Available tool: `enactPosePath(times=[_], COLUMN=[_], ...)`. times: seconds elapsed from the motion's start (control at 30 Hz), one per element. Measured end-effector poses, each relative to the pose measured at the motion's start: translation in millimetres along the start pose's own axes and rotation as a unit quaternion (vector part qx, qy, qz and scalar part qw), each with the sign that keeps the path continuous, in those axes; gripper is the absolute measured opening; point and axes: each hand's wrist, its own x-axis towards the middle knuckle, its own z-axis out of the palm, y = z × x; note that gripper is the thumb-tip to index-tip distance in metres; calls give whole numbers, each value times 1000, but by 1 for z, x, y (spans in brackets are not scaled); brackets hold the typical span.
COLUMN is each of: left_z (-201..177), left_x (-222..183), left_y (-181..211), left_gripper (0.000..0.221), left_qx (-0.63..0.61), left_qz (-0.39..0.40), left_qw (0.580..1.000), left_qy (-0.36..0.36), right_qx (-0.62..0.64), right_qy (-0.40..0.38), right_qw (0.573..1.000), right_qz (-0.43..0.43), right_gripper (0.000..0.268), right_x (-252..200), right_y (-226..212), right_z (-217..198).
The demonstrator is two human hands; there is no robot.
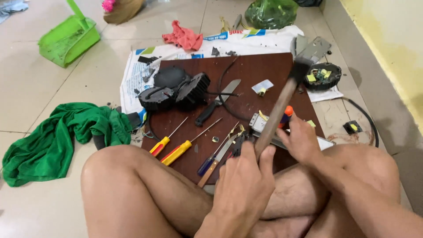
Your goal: The person sits on the floor and uses a hammer and screwdriver to break apart a small yellow electronic component. They then use a knife to scrape and separate internal parts, repeatedly striking and prying the component to disassemble it.
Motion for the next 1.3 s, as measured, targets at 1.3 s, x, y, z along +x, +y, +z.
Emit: enactPosePath(times=[1.3], left_z=[1], left_x=[4], left_y=[-1], left_gripper=[46], left_qx=[6], left_qz=[6], left_qw=[1000], left_qy=[-6], right_qx=[-15], right_qy=[-102], right_qw=[986], right_qz=[130], right_gripper=[36], right_x=[4], right_y=[-6], right_z=[2])
